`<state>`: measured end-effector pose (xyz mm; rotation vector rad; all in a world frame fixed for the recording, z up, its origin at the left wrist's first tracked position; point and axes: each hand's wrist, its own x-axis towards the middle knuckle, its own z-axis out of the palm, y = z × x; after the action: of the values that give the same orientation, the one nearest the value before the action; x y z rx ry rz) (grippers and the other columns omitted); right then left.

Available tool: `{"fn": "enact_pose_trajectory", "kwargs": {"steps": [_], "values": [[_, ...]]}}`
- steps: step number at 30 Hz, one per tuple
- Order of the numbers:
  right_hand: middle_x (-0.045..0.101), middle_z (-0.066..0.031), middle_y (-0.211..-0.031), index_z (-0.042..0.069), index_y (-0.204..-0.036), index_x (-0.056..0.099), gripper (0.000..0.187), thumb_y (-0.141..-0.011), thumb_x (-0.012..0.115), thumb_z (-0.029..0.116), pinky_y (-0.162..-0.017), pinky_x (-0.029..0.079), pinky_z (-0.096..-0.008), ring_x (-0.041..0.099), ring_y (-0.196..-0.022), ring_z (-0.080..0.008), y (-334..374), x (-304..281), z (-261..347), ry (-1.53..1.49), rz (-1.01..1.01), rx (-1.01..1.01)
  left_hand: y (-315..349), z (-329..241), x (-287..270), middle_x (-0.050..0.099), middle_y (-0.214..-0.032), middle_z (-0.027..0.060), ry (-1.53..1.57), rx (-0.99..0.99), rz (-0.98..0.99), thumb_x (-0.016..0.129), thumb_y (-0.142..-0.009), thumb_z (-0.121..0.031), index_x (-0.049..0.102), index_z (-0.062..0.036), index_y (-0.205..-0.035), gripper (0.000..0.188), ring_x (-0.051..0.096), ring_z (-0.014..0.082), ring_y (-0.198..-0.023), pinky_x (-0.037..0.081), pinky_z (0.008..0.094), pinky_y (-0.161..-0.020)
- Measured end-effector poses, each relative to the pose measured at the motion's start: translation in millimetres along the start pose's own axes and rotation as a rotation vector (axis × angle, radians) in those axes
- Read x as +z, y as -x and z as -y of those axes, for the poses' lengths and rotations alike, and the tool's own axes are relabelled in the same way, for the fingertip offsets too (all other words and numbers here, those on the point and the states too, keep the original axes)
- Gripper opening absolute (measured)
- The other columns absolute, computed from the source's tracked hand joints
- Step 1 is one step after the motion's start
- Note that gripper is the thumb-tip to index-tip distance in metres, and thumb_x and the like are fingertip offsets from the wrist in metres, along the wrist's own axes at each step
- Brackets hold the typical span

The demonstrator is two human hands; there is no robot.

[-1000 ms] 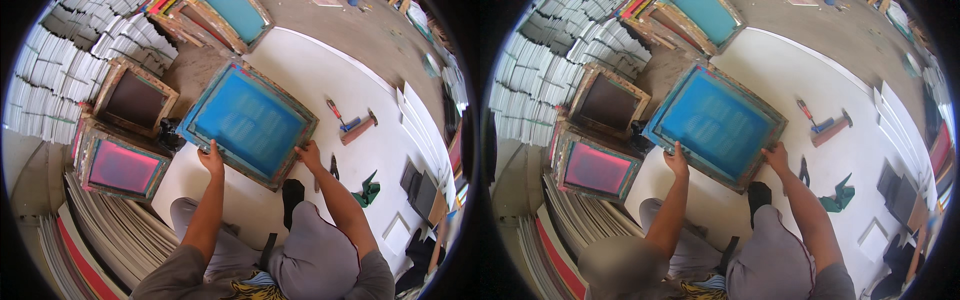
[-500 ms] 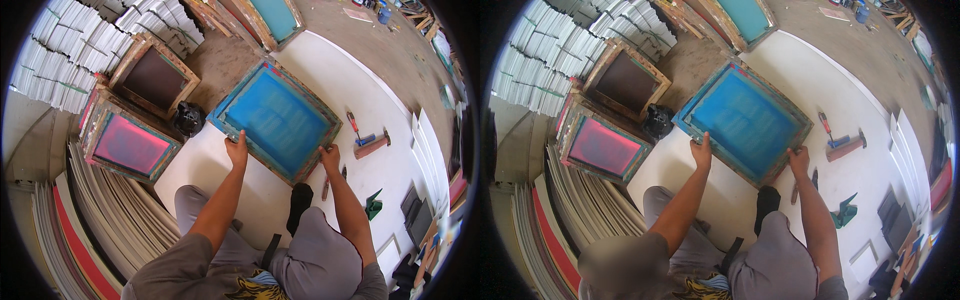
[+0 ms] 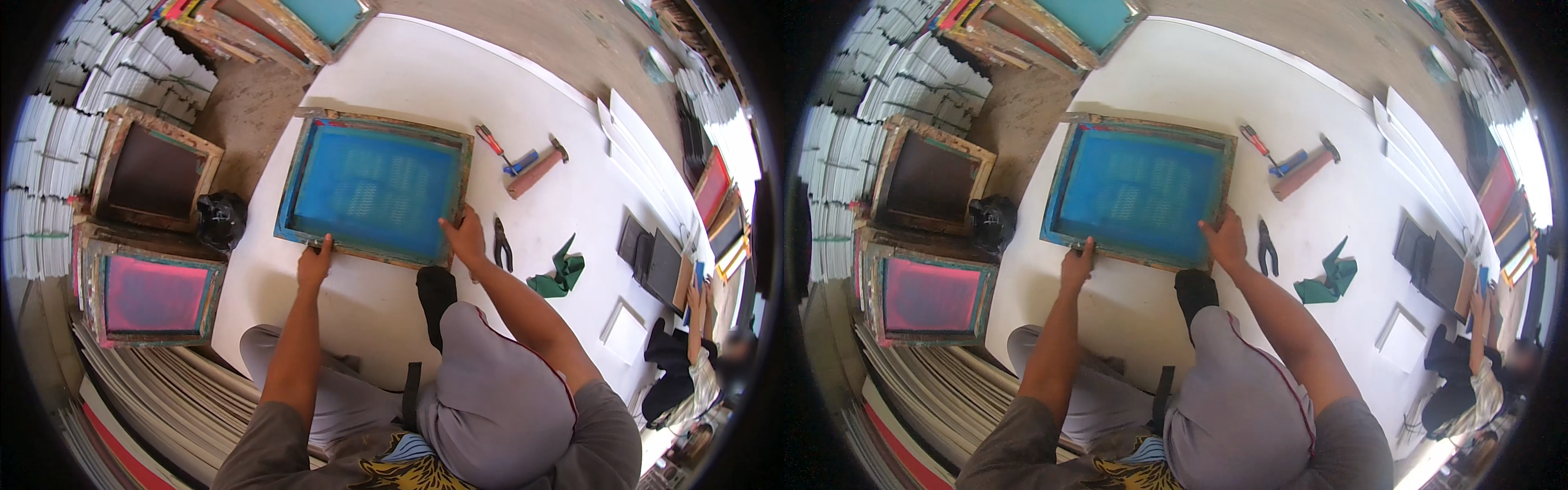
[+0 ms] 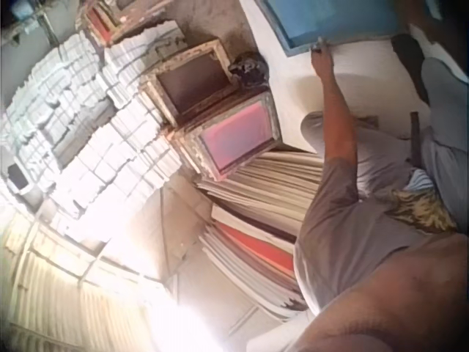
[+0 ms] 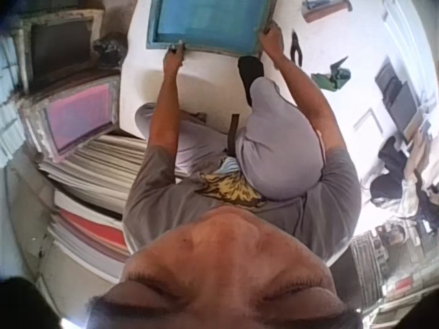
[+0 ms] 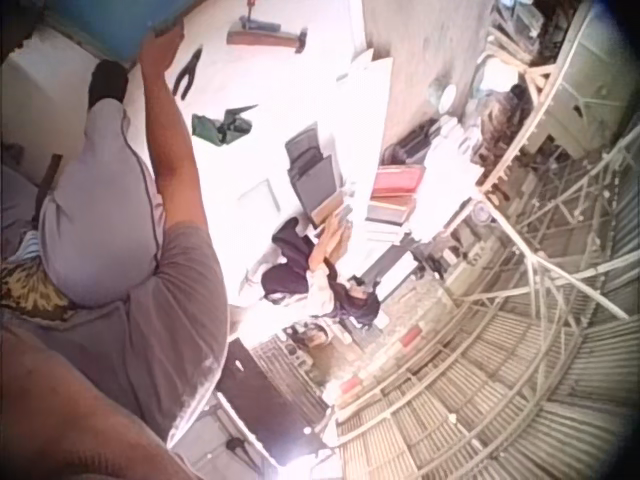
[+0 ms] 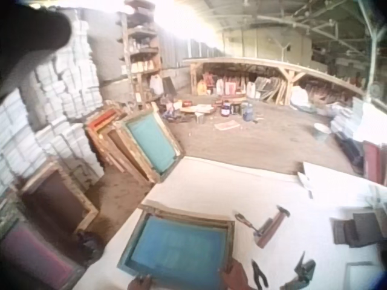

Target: The person sits on the floor and uses a screwdriver and pliers to remove staples and debris from the frame of a pink screen. They then place the screen aside and pick up a blue screen, continuing to scrape and remove staples from its frame using the same tools.

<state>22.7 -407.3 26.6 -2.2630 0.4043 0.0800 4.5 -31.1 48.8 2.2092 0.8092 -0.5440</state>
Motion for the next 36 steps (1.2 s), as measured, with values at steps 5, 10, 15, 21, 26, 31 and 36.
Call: {"fn": "enact_pose_trajectory", "kwargs": {"steps": [5, 10, 15, 21, 26, 31, 36], "values": [[0.061, -0.0264, -0.123, 0.000, -0.145, 0.047, 0.072, -0.090, 0.078, 0.033, -0.097, 0.051, -0.0512, 0.062, -0.115, -0.0435, 25.2, -1.7, -1.3, 0.018, 0.044, 0.048, -6.0, -27.5, -39.2, 0.074, -0.110, 0.0247, -0.385, 0.041, -0.162, 0.064, -0.088, -0.073, 0.075, -0.0008, -0.110, 0.077, 0.071, 0.0433, -0.107, 0.055, 0.0526, -0.093], [0.059, -0.0253, -0.125, 0.001, -0.147, 0.045, 0.073, -0.089, 0.079, 0.028, -0.097, 0.051, -0.0519, 0.062, -0.115, -0.0444, 18.9, 9.6, 20.1, 0.065, 0.091, 0.012, -64.5, 38.3, -54.3, 0.065, -0.131, 0.0256, -0.495, 0.646, -0.833, 0.075, -0.094, -0.034, 0.059, -0.0031, -0.138, 0.056, 0.065, 0.0430, -0.117, 0.053, 0.0520, -0.098], [0.056, -0.0259, -0.132, 0.000, -0.154, 0.038, 0.077, -0.091, 0.076, 0.022, -0.102, 0.048, -0.0519, 0.059, -0.122, -0.0447, -7.9, 2.7, 10.0, 0.046, 0.017, 0.023, -47.4, 12.4, -43.4, 0.063, -0.127, 0.0249, -0.277, 0.318, -0.450, 0.068, -0.098, -0.025, 0.048, -0.0031, -0.146, 0.056, 0.062, 0.0454, -0.116, 0.051, 0.0535, -0.099], [0.031, -0.0289, -0.163, 0.001, -0.162, 0.027, 0.080, -0.101, 0.064, 0.035, -0.121, 0.032, -0.0539, 0.030, -0.152, -0.0454, -20.1, 6.7, -5.3, 0.316, -0.096, -0.289, -14.8, 9.8, -23.4, 0.063, -0.123, 0.0270, -0.169, 0.222, -0.406, 0.071, -0.096, -0.016, 0.050, -0.0021, -0.133, 0.045, 0.063, 0.0463, -0.113, 0.051, 0.0544, -0.095], [0.022, -0.0259, -0.170, 0.003, -0.165, 0.025, 0.086, -0.103, 0.051, 0.057, -0.126, 0.022, -0.0570, 0.019, -0.158, -0.0427, -1.1, 2.4, -0.1, 0.625, 0.041, -0.523, -2.3, 26.3, -12.5, 0.063, -0.122, 0.0284, -0.151, 0.254, -0.453, 0.073, -0.094, -0.015, 0.050, -0.0024, -0.132, 0.046, 0.061, 0.0499, -0.112, 0.050, 0.0564, -0.096], [0.022, -0.0265, -0.169, 0.003, -0.164, 0.026, 0.086, -0.103, 0.050, 0.059, -0.126, 0.020, -0.0567, 0.018, -0.158, -0.0431, -7.2, -7.8, -2.3, 0.643, 0.220, -0.677, -11.9, 32.5, -14.7, 0.064, -0.119, 0.0298, -0.147, 0.274, -0.433, 0.074, -0.092, -0.012, 0.049, -0.0018, -0.131, 0.048, 0.063, 0.0503, -0.109, 0.051, 0.0558, -0.093], [0.026, -0.0282, -0.167, 0.000, -0.163, 0.026, 0.085, -0.105, 0.048, 0.058, -0.125, 0.025, -0.0554, 0.023, -0.157, -0.0424, -10.5, -6.7, -6.4, 0.450, 0.030, -0.610, -18.9, 28.6, -21.9, 0.066, -0.121, 0.0293, -0.200, 0.273, -0.346, 0.072, -0.094, -0.014, 0.050, -0.0012, -0.131, 0.045, 0.066, 0.0475, -0.110, 0.052, 0.0518, -0.094]]}}
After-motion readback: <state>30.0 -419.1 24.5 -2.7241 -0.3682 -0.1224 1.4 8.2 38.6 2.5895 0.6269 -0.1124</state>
